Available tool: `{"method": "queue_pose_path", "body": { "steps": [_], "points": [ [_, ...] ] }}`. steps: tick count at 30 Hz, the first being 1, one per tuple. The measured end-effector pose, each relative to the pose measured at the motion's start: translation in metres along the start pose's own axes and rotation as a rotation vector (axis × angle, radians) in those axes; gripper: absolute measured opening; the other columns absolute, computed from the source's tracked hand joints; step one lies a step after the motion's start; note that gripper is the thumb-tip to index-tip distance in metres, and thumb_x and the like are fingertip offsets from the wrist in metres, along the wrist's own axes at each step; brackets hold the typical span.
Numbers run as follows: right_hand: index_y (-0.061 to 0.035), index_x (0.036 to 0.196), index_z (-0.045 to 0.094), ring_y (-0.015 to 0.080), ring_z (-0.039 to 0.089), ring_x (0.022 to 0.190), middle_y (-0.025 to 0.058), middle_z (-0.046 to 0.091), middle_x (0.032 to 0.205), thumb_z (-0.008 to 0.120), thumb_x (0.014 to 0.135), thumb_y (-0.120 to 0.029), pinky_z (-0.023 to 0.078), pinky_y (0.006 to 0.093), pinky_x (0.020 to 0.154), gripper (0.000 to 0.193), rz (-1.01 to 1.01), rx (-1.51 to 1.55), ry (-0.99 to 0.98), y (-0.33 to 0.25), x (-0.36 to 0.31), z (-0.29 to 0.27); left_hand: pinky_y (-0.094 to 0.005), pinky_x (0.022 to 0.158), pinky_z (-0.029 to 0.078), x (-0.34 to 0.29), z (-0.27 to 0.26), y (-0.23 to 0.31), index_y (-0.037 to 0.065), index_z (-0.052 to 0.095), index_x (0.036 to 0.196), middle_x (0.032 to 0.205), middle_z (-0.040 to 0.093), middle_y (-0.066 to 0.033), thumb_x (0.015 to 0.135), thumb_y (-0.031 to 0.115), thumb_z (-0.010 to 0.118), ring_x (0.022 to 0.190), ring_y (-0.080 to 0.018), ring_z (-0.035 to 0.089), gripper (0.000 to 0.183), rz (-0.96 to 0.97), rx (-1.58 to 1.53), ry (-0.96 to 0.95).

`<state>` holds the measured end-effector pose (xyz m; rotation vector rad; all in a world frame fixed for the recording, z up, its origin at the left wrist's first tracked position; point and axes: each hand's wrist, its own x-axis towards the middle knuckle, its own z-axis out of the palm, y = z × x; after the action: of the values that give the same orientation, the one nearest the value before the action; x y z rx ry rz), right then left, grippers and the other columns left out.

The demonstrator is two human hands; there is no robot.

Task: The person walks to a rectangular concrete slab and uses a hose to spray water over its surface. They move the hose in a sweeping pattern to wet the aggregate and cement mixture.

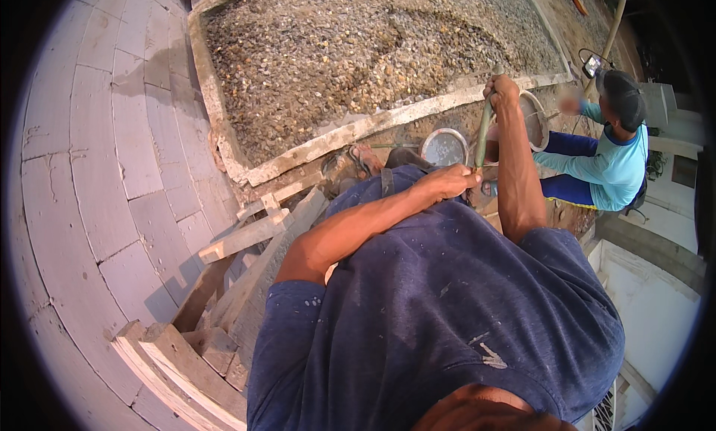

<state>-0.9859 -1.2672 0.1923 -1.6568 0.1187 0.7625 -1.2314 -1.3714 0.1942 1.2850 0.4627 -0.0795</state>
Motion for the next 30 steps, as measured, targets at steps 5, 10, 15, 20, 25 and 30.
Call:
{"method": "queue_pose_path", "body": {
  "steps": [5, 10, 15, 20, 25, 30],
  "points": [
    [0.0036, 0.075, 0.05, 0.0167, 0.042, 0.044, 0.0103, 0.046, 0.062, 0.043, 0.08, 0.001, 0.031, 0.0301, 0.033, 0.009, -0.01, 0.033, -0.019, 0.012, 0.018, -0.001, -0.0276, 0.063, 0.041, -0.009, -0.004, 0.01, 0.003, 0.063, 0.084, 0.074, 0.06, -0.0038, 0.09, 0.044, 0.048, 0.07, -0.0135, 0.054, 0.045, -0.024, -0.05, -0.018],
    [0.002, 0.075, 0.051, 0.0168, 0.042, 0.044, 0.0096, 0.045, 0.061, 0.043, 0.08, 0.002, 0.031, 0.0295, 0.033, 0.009, 0.066, 0.005, -0.033, 0.024, 0.02, 0.01, -0.0268, 0.064, 0.041, -0.014, -0.008, 0.012, 0.002, 0.063, 0.084, 0.075, 0.06, -0.004, 0.091, 0.043, 0.047, 0.071, -0.0143, 0.055, 0.045, -0.042, -0.025, -0.004],
    [0.0017, 0.081, 0.05, 0.0157, 0.042, 0.046, 0.0078, 0.044, 0.063, 0.043, 0.083, 0.001, 0.033, 0.0285, 0.035, 0.007, 0.054, -0.044, -0.172, 0.028, 0.009, 0.033, -0.0291, 0.069, 0.042, 0.006, -0.006, -0.023, 0.001, 0.063, 0.088, 0.078, 0.062, -0.0053, 0.092, 0.041, 0.045, 0.073, -0.0147, 0.056, 0.043, 0.03, -0.094, 0.029],
    [-0.0004, 0.085, 0.048, 0.0122, 0.042, 0.05, 0.0054, 0.045, 0.068, 0.042, 0.088, -0.004, 0.036, 0.0254, 0.038, 0.008, 0.003, -0.073, -0.345, 0.008, -0.029, 0.076, -0.0323, 0.078, 0.042, -0.018, -0.019, -0.002, 0.0, 0.06, 0.1, 0.086, 0.063, -0.0086, 0.092, 0.041, 0.045, 0.081, -0.0182, 0.057, 0.044, 0.076, -0.038, 0.187],
    [0.0002, 0.092, 0.046, 0.0094, 0.042, 0.051, 0.0044, 0.046, 0.071, 0.042, 0.09, -0.005, 0.037, 0.0226, 0.039, 0.007, -0.056, -0.066, -0.628, -0.034, -0.079, 0.142, -0.0319, 0.08, 0.041, -0.042, -0.035, 0.027, 0.0, 0.057, 0.105, 0.087, 0.06, -0.0118, 0.092, 0.04, 0.045, 0.085, -0.0177, 0.054, 0.044, 0.202, -0.071, 0.451],
    [-0.0027, 0.094, 0.042, 0.0065, 0.039, 0.051, 0.0031, 0.047, 0.071, 0.045, 0.092, -0.009, 0.036, 0.019, 0.038, 0.007, -0.122, -0.105, -0.89, -0.065, -0.141, 0.212, -0.0315, 0.073, 0.041, -0.057, -0.058, 0.049, -0.002, 0.056, 0.102, 0.079, 0.055, -0.0077, 0.092, 0.04, 0.046, 0.077, -0.0146, 0.049, 0.044, 0.265, -0.111, 0.72]
  ]
}}
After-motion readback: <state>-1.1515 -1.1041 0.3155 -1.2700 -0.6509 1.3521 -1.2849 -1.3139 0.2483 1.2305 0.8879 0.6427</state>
